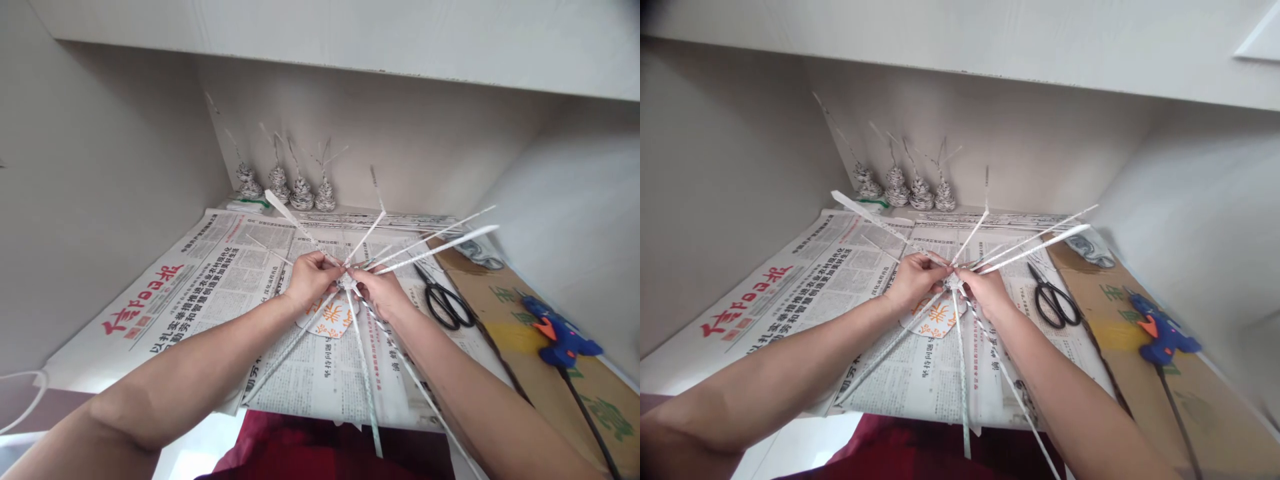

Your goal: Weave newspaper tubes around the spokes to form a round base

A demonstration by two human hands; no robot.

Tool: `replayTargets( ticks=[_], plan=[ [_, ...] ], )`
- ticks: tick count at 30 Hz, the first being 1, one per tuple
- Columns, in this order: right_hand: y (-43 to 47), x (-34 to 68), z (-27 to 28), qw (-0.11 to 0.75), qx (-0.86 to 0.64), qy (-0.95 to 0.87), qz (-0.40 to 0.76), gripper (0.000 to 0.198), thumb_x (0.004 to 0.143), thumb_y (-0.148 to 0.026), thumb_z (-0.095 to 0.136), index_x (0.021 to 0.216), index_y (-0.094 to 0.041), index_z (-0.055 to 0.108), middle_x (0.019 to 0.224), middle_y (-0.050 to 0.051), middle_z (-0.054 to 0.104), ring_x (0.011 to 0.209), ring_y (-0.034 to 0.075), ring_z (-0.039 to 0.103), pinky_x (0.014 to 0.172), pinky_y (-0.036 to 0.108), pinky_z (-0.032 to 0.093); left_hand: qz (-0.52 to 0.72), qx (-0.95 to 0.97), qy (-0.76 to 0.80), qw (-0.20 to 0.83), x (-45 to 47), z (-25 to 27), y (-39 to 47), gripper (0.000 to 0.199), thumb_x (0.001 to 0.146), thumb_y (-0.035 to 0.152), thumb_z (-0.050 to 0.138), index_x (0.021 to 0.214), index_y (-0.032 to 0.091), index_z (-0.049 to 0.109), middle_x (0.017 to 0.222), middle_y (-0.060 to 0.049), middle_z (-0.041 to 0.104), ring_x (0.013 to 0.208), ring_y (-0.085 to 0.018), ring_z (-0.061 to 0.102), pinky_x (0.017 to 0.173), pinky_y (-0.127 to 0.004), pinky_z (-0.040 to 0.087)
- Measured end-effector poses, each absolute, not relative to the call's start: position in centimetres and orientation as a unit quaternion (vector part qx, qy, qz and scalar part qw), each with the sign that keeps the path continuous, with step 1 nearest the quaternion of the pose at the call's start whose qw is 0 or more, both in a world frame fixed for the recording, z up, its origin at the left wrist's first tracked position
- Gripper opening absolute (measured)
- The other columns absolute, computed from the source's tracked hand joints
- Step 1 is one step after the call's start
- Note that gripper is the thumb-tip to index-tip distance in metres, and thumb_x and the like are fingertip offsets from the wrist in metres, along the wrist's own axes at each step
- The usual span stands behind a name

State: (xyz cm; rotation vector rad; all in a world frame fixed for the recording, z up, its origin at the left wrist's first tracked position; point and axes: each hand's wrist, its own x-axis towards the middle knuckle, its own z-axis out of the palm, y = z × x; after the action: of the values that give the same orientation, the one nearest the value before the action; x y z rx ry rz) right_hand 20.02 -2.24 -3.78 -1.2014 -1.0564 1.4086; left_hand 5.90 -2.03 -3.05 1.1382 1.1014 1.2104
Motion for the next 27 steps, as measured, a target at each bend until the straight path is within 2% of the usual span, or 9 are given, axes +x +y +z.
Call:
replayTargets(
  ticks=[5, 12, 15, 19, 27],
  plan=[
    [-2.13, 20.22, -3.55, 0.479, -0.501, -0.381, 0.612, 0.022, 0.056, -0.027, 0.077, 0.060, -0.015, 0.059, 0.049, 0.000, 0.058, 0.042, 0.011, 0.049, 0.037, 0.022, 0.040, 0.489, 0.511, 0.479, 0.520, 5.68, -2.82, -1.93, 0.015, 0.065, 0.023, 0.071, 0.074, 0.013, 0.066, 0.055, 0.001, 0.059, 0.039, -0.009, 0.051, 0.037, -0.019, 0.043],
    [-2.31, 20.20, -2.90, 0.460, -0.484, -0.401, 0.627, 0.022, 0.056, -0.028, 0.077, 0.067, -0.013, 0.064, 0.053, 0.001, 0.061, 0.043, 0.011, 0.051, 0.039, 0.023, 0.045, 0.446, 0.569, 0.495, 0.482, 5.16, -2.73, -1.98, 0.012, 0.069, 0.022, 0.068, 0.077, 0.013, 0.068, 0.060, 0.000, 0.064, 0.041, -0.010, 0.056, 0.035, -0.017, 0.038],
    [-2.34, 20.08, -2.95, 0.482, -0.520, -0.388, 0.590, 0.026, 0.057, -0.032, 0.077, 0.067, -0.014, 0.062, 0.052, 0.000, 0.059, 0.041, 0.012, 0.052, 0.036, 0.024, 0.044, 0.447, 0.553, 0.482, 0.512, 5.17, -2.86, -1.91, 0.013, 0.068, 0.022, 0.071, 0.077, 0.013, 0.069, 0.065, -0.001, 0.065, 0.044, -0.009, 0.056, 0.039, -0.017, 0.043],
    [-2.16, 20.25, -3.26, 0.504, -0.529, -0.387, 0.563, 0.025, 0.054, -0.029, 0.078, 0.067, -0.015, 0.061, 0.052, -0.002, 0.059, 0.044, 0.012, 0.053, 0.037, 0.023, 0.044, 0.462, 0.466, 0.457, 0.600, 5.41, -3.05, -1.70, 0.012, 0.066, 0.017, 0.074, 0.071, 0.011, 0.065, 0.070, -0.002, 0.065, 0.051, -0.008, 0.060, 0.050, -0.019, 0.052],
    [-2.10, 20.46, -3.39, 0.500, -0.518, -0.420, 0.553, 0.024, 0.057, -0.032, 0.077, 0.066, -0.015, 0.061, 0.050, -0.002, 0.056, 0.042, 0.011, 0.050, 0.037, 0.024, 0.042, 0.454, 0.332, 0.460, 0.687, 5.72, -3.51, -1.01, 0.017, 0.073, 0.008, 0.067, 0.062, 0.011, 0.054, 0.066, -0.001, 0.058, 0.055, -0.010, 0.063, 0.055, -0.020, 0.057]
  ],
)
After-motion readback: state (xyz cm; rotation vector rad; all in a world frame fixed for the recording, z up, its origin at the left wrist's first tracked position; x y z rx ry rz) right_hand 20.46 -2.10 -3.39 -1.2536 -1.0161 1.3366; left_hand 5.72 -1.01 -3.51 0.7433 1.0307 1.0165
